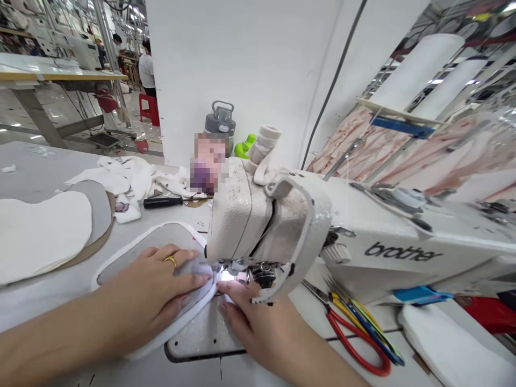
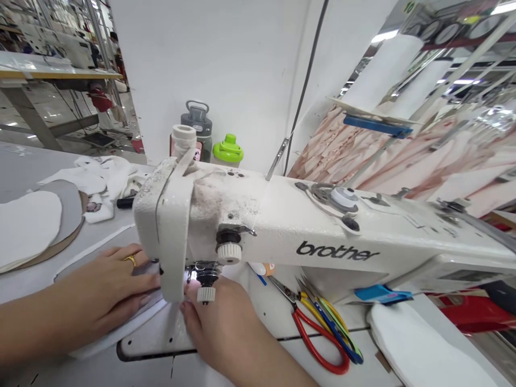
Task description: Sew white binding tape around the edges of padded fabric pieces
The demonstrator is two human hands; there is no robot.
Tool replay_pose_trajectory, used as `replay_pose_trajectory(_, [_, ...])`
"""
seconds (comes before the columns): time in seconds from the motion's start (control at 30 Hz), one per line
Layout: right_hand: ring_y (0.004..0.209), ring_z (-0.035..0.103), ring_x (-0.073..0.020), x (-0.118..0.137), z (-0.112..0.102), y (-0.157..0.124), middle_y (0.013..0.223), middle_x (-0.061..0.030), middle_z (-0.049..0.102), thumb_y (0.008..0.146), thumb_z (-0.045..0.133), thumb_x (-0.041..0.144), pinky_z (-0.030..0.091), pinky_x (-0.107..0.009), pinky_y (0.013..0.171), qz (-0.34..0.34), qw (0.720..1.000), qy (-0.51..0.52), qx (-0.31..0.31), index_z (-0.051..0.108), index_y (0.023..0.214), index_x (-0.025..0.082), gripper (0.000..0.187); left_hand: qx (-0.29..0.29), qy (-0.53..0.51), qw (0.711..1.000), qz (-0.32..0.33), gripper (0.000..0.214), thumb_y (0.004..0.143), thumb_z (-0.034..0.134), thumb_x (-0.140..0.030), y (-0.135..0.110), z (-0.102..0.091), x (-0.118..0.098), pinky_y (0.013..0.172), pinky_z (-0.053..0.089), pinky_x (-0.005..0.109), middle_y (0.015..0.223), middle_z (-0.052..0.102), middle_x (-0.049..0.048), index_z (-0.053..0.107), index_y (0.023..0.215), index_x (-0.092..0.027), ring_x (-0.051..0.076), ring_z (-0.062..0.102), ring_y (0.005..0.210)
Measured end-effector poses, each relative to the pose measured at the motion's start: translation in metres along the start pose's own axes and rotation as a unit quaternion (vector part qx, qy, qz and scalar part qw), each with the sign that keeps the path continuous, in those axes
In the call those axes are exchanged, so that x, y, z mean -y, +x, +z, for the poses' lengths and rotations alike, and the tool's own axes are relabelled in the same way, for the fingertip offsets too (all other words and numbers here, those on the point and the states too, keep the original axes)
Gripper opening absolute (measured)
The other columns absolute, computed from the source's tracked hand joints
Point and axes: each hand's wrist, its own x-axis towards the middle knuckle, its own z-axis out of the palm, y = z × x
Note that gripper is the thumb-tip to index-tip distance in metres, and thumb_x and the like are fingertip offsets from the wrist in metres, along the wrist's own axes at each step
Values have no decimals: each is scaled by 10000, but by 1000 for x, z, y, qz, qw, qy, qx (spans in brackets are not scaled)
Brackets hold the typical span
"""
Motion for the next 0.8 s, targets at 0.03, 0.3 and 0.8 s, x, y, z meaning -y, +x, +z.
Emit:
replay_pose_trajectory(0.03, [814, 714, -292, 1, 0, 0, 931, -124, 748, 993, 406, 280, 543, -396, 703, 2, 1000, 3, 3, 697, 1214, 155, 386, -3, 2, 1000, -10, 378, 937, 488, -253, -1, 1, -3, 802, 412, 426, 1158, 668, 37, 661, 1214, -442, 291, 602, 983])
replay_pose_trajectory(0.3, [898, 712, -297, 2, 3, -1, 1005, -138, 740, 1013, 400, 291, 553, -420, 779, 5, 999, -8, 37, 684, 1225, 185, 370, -51, 43, 997, -29, 369, 985, 385, -351, -6, 18, -23, 692, 369, 422, 978, 644, 105, 677, 1209, -335, 299, 553, 835])
replay_pose_trajectory(0.8, [843, 674, -236, 6, -3, -1, 983, -73, 721, 997, 446, 271, 485, -331, 726, -2, 998, 25, 62, 695, 1165, 221, 304, -2, -56, 997, -51, 271, 964, 437, -296, -11, 9, -20, 925, 486, 491, 1222, 638, 91, 700, 1028, -273, 330, 555, 1158])
